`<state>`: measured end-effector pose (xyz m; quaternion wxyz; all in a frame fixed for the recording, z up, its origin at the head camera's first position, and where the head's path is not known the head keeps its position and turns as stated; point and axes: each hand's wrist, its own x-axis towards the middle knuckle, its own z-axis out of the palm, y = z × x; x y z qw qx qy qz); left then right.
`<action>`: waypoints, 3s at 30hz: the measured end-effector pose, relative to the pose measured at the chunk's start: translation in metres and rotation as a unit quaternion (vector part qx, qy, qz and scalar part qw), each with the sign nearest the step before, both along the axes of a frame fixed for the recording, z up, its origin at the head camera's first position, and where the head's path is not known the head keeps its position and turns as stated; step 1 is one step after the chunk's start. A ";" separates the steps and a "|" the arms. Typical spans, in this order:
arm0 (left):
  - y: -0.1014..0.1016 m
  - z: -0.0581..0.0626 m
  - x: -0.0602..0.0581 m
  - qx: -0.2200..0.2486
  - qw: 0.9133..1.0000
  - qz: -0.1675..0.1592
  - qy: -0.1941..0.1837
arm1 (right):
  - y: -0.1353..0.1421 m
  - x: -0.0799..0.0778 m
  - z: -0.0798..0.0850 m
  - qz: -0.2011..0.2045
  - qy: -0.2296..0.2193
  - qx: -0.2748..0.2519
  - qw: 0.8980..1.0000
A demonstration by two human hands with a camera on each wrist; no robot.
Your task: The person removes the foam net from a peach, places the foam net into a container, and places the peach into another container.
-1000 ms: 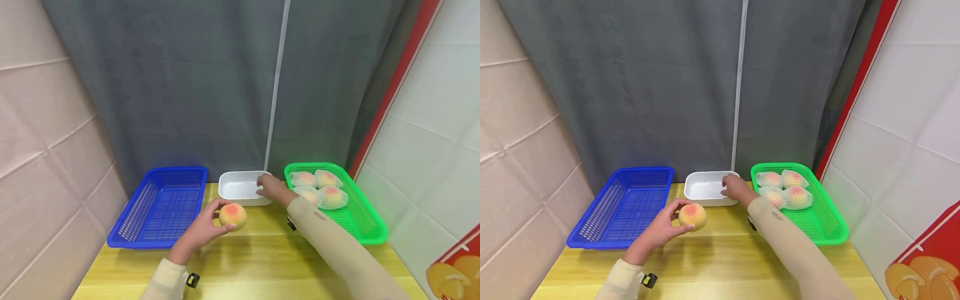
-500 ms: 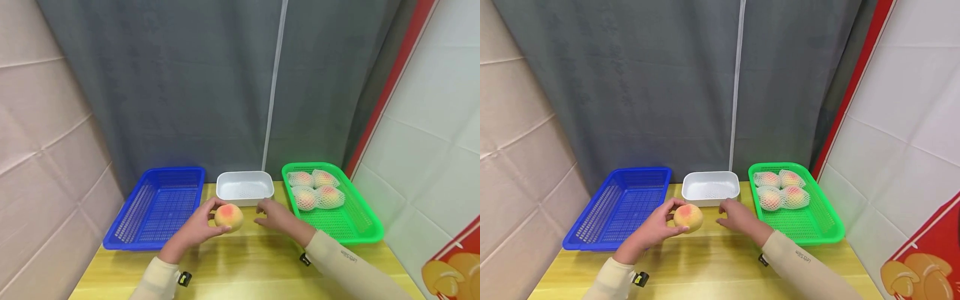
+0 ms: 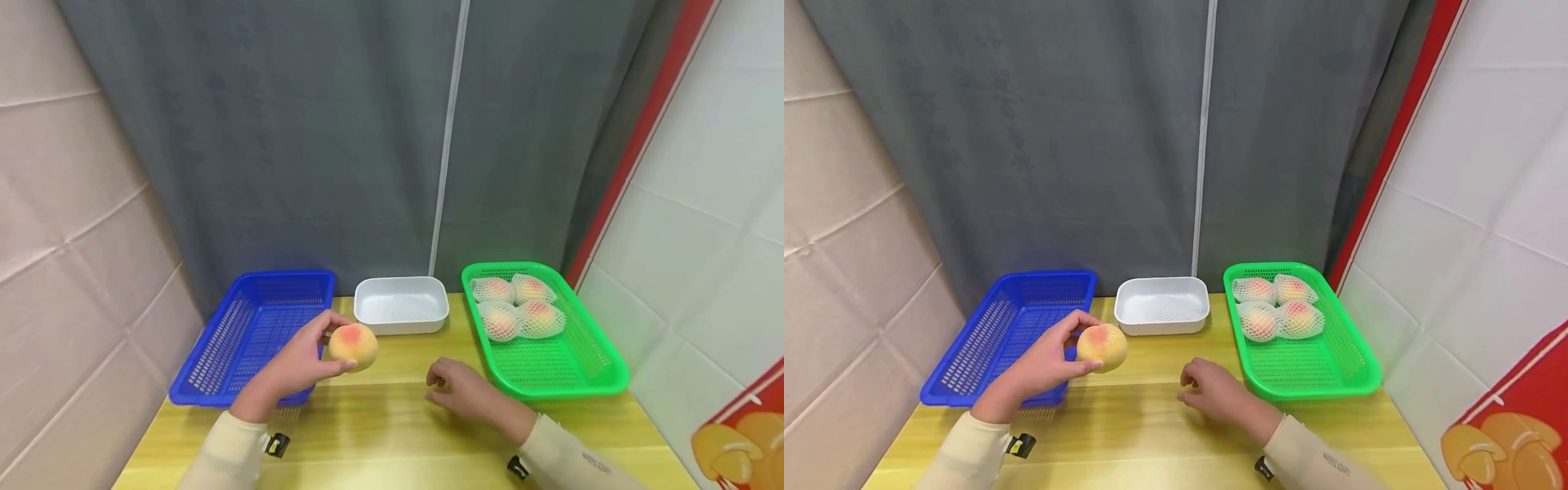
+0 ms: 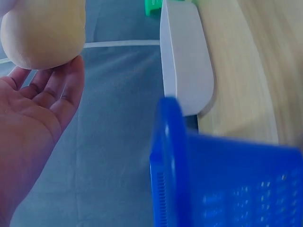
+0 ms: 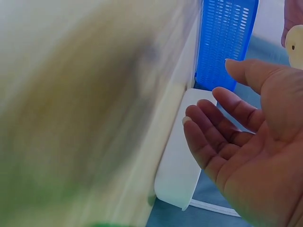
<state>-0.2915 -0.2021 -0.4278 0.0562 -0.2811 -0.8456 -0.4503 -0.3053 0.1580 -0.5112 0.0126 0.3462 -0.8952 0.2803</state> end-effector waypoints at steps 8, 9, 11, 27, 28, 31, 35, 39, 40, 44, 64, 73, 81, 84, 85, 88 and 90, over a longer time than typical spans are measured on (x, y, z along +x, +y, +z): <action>-0.020 0.010 -0.003 -0.044 0.999 0.009 0.009 | -0.001 0.012 -0.002 0.012 -0.023 -0.020 0.999; -0.023 0.012 -0.004 -0.049 0.999 0.010 0.010 | -0.001 0.013 -0.002 0.015 -0.024 -0.022 0.999; -0.030 0.017 -0.006 -0.055 0.998 0.017 0.007 | -0.001 0.015 -0.004 0.015 -0.028 -0.021 0.999; -0.081 0.030 -0.039 -0.089 0.991 0.097 -0.001 | -0.002 0.038 -0.005 0.023 -0.038 -0.019 0.999; -0.083 0.030 -0.042 -0.094 0.990 0.106 -0.002 | -0.002 0.039 -0.005 0.024 -0.040 -0.020 0.999; -0.092 0.032 -0.052 -0.110 0.984 0.137 -0.005 | -0.001 0.040 -0.007 0.025 -0.042 -0.022 0.999; -0.105 0.035 -0.067 -0.131 0.975 0.181 -0.015 | 0.000 0.041 -0.009 0.026 -0.047 -0.025 0.998; -0.118 0.035 -0.080 -0.135 0.966 0.218 -0.028 | 0.001 0.041 -0.010 0.030 -0.068 -0.032 0.997; -0.121 0.034 -0.084 -0.131 0.964 0.228 -0.033 | 0.002 0.041 -0.010 0.030 -0.073 -0.034 0.996; -0.133 0.027 -0.096 -0.110 0.957 0.266 -0.048 | 0.003 0.042 -0.010 0.030 -0.084 -0.035 0.995; -0.167 0.021 -0.135 -0.071 0.926 0.371 -0.023 | 0.002 0.048 -0.012 0.034 -0.099 -0.033 0.994; -0.178 0.017 -0.148 -0.076 0.913 0.398 -0.043 | 0.002 0.049 -0.014 0.031 -0.099 -0.027 0.994; -0.180 -0.001 -0.153 -0.110 0.906 0.402 -0.070 | 0.005 0.052 -0.015 0.032 -0.101 -0.032 0.994; -0.181 -0.008 -0.153 -0.137 0.907 0.393 -0.064 | 0.007 0.053 -0.016 0.030 -0.100 -0.033 0.994; -0.181 -0.010 -0.153 -0.144 0.908 0.389 -0.060 | 0.007 0.053 -0.016 0.029 -0.101 -0.033 0.994; -0.181 -0.016 -0.155 -0.165 0.910 0.377 -0.055 | 0.009 0.054 -0.016 0.025 -0.103 -0.035 0.994; -0.181 -0.020 -0.156 -0.174 0.912 0.367 -0.053 | 0.009 0.055 -0.016 0.024 -0.103 -0.035 0.994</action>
